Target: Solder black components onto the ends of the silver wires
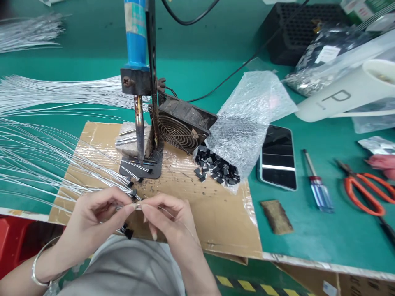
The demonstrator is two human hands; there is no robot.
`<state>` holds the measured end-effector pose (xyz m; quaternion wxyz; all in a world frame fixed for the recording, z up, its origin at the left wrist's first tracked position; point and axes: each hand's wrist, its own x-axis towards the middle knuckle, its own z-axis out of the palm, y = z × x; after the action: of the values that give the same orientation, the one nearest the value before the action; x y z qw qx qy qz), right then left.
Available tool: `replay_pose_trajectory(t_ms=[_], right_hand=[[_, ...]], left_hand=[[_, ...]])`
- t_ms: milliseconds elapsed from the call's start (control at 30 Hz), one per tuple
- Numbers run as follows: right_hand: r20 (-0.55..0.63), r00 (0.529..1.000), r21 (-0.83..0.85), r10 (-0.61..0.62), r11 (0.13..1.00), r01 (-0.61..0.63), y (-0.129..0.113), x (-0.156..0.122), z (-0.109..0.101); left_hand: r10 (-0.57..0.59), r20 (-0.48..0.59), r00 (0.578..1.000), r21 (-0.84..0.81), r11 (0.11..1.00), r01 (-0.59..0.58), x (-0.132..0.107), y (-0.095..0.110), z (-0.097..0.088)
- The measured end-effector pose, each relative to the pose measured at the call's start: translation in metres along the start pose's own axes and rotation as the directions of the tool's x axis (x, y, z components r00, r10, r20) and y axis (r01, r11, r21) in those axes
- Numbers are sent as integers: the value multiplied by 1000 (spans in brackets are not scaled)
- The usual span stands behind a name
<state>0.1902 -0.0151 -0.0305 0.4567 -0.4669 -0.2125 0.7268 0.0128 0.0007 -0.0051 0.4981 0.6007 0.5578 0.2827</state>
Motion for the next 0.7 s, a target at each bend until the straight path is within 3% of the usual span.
replay_pose_trajectory(t_ms=[367,700], right_hand=[[-66,989,65,-134,988,138,21,-1,5],[-84,965,-56,-248,968,244,18,-3,5]], left_hand=[[4,-77,997,-81,997,-10,-3,-3,9],[5,-94,996,-131,991,-18,-3,-3,12]])
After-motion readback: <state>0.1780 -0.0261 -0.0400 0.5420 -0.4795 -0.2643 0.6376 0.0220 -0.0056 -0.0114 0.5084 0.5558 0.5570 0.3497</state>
